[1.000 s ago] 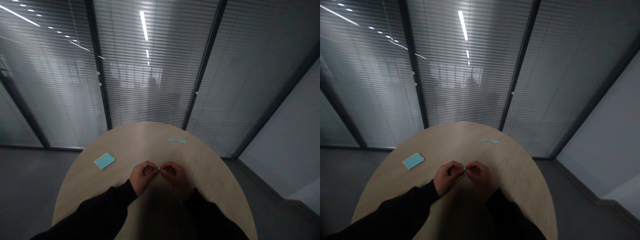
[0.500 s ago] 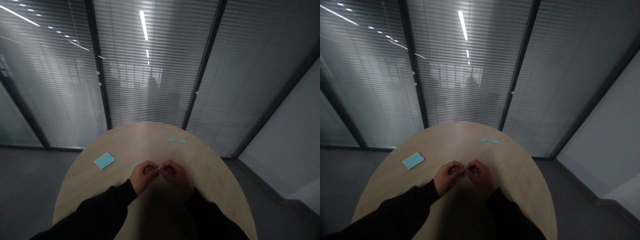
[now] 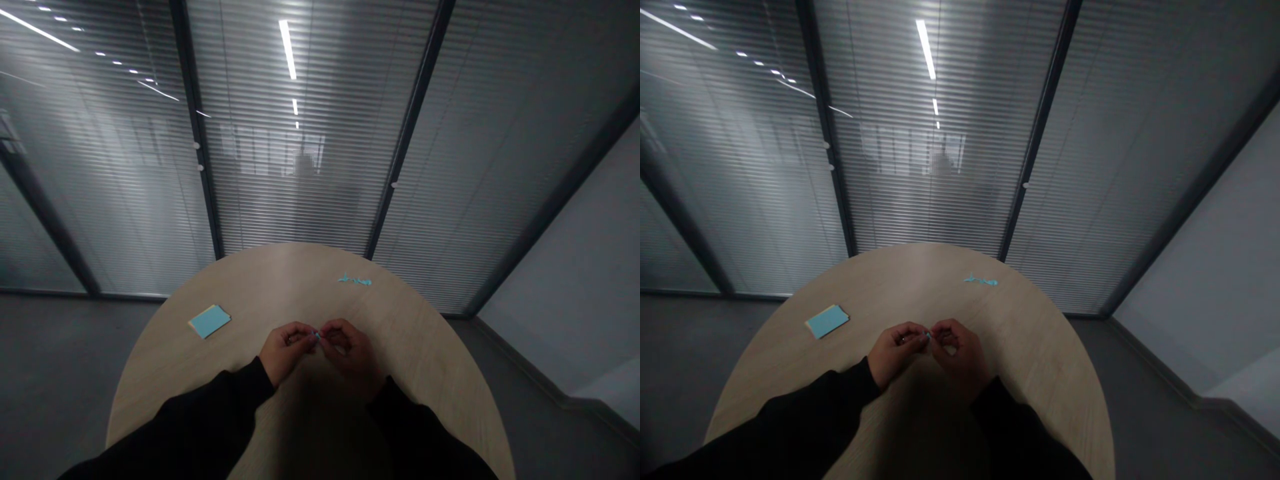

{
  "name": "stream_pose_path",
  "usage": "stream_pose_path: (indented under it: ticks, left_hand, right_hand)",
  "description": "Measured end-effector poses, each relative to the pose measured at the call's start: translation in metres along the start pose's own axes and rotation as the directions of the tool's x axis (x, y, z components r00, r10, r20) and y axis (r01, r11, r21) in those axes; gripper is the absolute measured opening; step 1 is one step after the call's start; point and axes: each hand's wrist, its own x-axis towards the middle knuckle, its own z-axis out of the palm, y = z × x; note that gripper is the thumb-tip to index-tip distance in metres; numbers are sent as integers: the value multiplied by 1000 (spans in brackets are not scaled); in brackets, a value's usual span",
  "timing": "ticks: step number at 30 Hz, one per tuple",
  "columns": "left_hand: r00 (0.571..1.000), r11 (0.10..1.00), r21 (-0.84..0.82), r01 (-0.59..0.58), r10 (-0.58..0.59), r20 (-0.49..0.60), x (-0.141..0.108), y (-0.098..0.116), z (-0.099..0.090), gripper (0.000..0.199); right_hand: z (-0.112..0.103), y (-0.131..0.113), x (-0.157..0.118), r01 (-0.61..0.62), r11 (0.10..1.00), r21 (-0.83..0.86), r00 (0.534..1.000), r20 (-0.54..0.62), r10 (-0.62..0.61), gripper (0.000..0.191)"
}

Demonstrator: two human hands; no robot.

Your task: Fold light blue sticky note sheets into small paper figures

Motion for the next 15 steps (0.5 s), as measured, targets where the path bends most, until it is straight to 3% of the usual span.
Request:
stream_pose_path:
  ticks: [9,15]
  left_hand:
    - [1000,1000,-8,18,-18,10,0,-2,0,42]
    - [1000,1000,10,8,-9,25,0,-1,1,41]
  right_hand:
    - [0,1,0,14,1000,-28,1000,-21,-14,7]
    - [0,-6,0,95,984,-150,994,-40,-102,5]
